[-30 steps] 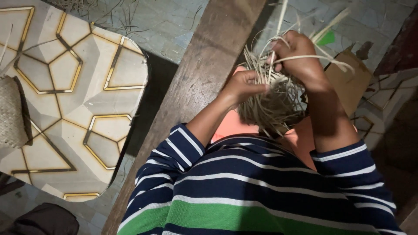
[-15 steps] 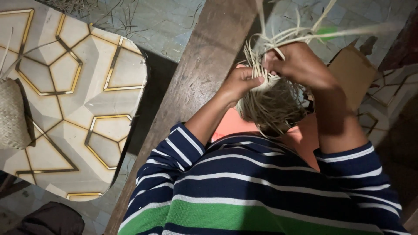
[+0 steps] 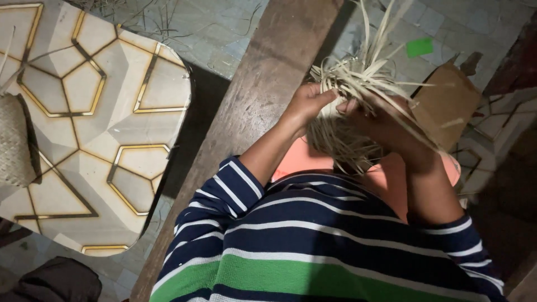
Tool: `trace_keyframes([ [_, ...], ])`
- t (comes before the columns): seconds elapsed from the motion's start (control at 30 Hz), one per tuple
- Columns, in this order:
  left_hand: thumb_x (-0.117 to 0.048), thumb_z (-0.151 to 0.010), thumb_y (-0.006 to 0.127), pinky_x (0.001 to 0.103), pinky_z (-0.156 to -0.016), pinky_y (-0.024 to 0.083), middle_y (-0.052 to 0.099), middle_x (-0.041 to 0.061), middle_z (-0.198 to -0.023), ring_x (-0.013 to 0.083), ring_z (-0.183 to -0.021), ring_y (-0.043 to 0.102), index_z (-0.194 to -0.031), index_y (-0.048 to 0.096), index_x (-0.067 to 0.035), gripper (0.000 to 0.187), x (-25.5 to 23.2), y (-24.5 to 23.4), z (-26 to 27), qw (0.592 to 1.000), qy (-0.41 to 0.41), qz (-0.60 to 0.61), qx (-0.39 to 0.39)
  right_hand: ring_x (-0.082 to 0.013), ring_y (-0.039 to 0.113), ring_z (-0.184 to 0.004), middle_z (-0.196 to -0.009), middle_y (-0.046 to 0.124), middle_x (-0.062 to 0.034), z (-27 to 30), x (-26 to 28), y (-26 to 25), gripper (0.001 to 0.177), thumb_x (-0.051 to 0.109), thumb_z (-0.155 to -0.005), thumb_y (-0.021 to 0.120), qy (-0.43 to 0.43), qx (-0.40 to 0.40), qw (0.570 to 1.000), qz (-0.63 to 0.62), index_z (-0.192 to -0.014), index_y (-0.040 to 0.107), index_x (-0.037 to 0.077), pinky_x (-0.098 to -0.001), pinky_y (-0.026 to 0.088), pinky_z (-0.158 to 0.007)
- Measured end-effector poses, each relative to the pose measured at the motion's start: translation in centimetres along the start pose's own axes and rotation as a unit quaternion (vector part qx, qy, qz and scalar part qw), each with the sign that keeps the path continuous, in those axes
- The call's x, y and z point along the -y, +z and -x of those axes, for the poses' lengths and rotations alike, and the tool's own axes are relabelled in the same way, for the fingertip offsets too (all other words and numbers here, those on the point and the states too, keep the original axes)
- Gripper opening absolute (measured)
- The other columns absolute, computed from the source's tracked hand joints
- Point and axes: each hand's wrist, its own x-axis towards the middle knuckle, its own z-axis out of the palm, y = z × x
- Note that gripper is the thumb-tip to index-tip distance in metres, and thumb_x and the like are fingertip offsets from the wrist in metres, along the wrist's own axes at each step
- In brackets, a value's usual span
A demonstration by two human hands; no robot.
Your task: Weaving dried palm strips together to create a handcrafted item like a mat or basket.
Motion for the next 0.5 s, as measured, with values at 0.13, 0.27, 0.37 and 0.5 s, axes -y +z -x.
trace_keyframes([
  [0.13,-0.015,-0.072,0.068,0.010,-0.048,0.036,0.056,-0.004,-0.054,-0.0015,-0.051,0.051,-0.071,0.064,-0.004,0.012,-1.6,1.3,1.0,0.997,0.038,-0.070,0.016,-0.0122,0.052,-0.069,-0.076,0.057,-0.0058,0.4,-0.9,0.4,0.020,0.020,-0.086,0.058,0.178,0.030,0.972,-0.149,-0.100,0.057,0.007,-0.0249,0.041,-0.062],
  [0.27,-0.014,-0.064,0.072,0.017,-0.045,0.032,0.045,-0.002,-0.049,0.0045,-0.049,0.042,-0.060,0.059,-0.005,0.016,0.7,0.2,-0.1,0.971,0.127,-0.201,0.032,-0.0253,0.052,-0.106,-0.119,0.047,-0.0154,2.8,-8.4,-2.4,0.085,0.061,-0.075,0.049,0.119,0.045,0.859,-0.495,-0.133,0.032,0.001,-0.0409,0.043,-0.102],
  [0.37,-0.023,-0.062,0.069,0.020,-0.043,0.030,0.040,-0.003,-0.042,0.0066,-0.045,0.039,-0.054,0.059,-0.012,0.017,-0.2,0.2,-0.2,0.943,0.167,-0.286,0.031,-0.0068,0.057,-0.075,-0.106,0.067,-0.0078,9.1,-27.0,-6.6,0.047,-0.001,-0.079,0.069,-0.109,0.112,0.508,-0.847,-0.124,0.059,0.002,-0.0179,0.042,-0.044],
  [0.5,-0.026,-0.061,0.071,0.022,-0.042,0.030,0.040,0.000,-0.040,0.0094,-0.043,0.037,-0.054,0.060,-0.011,0.020,0.0,0.2,-0.1,0.944,0.162,-0.287,0.019,-0.0268,0.058,-0.103,-0.131,0.052,-0.0134,4.9,-8.4,-6.7,0.098,-0.011,-0.044,0.052,0.066,-0.136,0.793,-0.591,-0.141,0.039,0.001,-0.0464,0.052,-0.090],
])
